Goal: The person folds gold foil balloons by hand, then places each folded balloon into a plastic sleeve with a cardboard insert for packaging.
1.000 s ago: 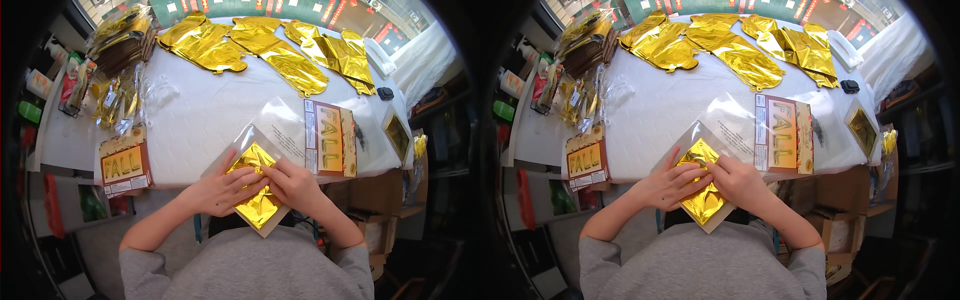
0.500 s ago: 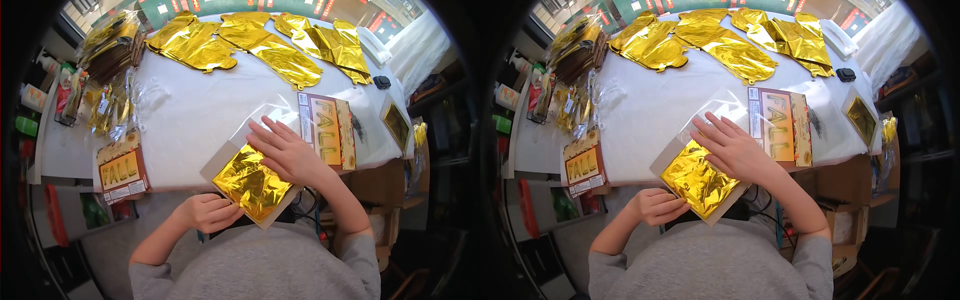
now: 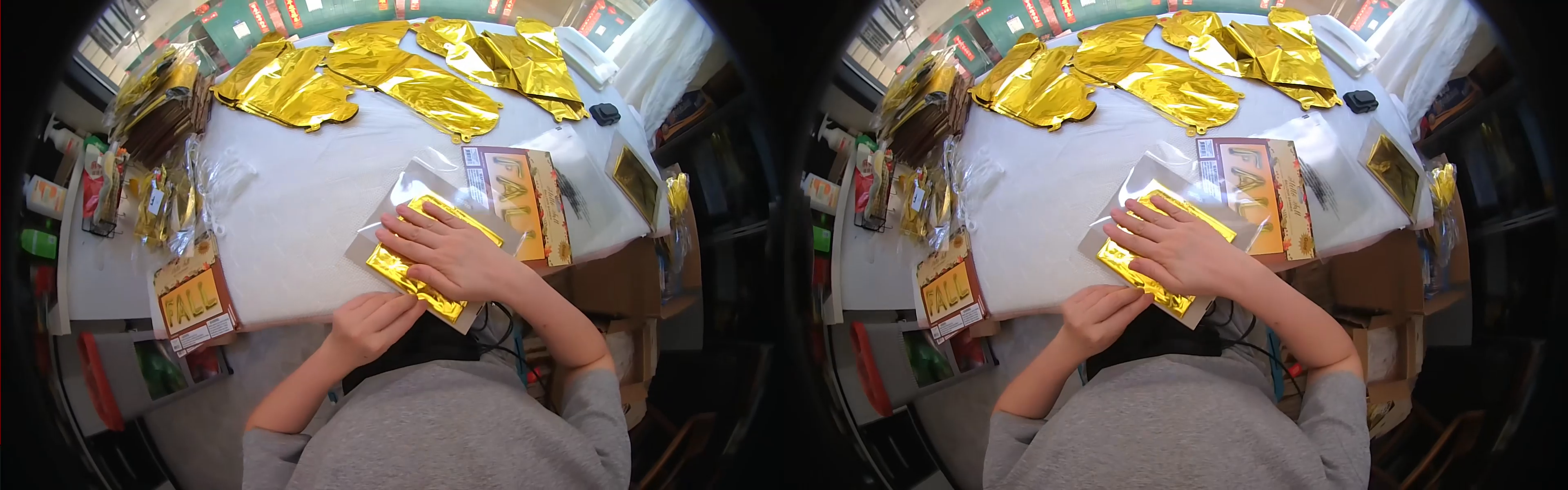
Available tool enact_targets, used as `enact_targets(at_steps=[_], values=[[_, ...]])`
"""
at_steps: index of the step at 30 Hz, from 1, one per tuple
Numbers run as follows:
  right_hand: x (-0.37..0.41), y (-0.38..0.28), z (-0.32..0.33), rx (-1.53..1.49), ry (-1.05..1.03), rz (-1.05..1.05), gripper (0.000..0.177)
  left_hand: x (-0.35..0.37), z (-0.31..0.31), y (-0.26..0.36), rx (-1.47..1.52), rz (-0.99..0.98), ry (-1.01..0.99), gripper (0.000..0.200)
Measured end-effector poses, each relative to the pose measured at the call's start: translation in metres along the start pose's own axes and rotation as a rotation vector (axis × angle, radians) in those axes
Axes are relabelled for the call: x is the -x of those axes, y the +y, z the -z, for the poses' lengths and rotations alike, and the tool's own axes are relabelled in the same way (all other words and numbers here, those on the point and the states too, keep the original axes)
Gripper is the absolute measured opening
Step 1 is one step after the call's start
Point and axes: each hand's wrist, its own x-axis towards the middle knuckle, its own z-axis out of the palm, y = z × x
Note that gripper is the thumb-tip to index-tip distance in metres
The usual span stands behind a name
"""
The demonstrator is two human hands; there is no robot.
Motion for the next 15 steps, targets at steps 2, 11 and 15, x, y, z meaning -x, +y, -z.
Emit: enact_targets(at_steps=[2, 11, 15], values=[[0.001, -0.001, 0.001, -0.126, 0.007, 0.009, 0.061, -0.008, -0.009, 0.003, -0.005, 0.025, 0.027, 0.026], [0.003, 0.011, -0.003, -0.186, 0.067, 0.045, 0.062, -0.021, -0.032, 0.003, -0.044, 0.133, 0.062, 0.019], [0.0, 0.016, -0.003, -0.249, 0.131, 0.158, 0.066, -0.021, -0.02, 0.003, 0.062, 0.114, 0.049, 0.021]])
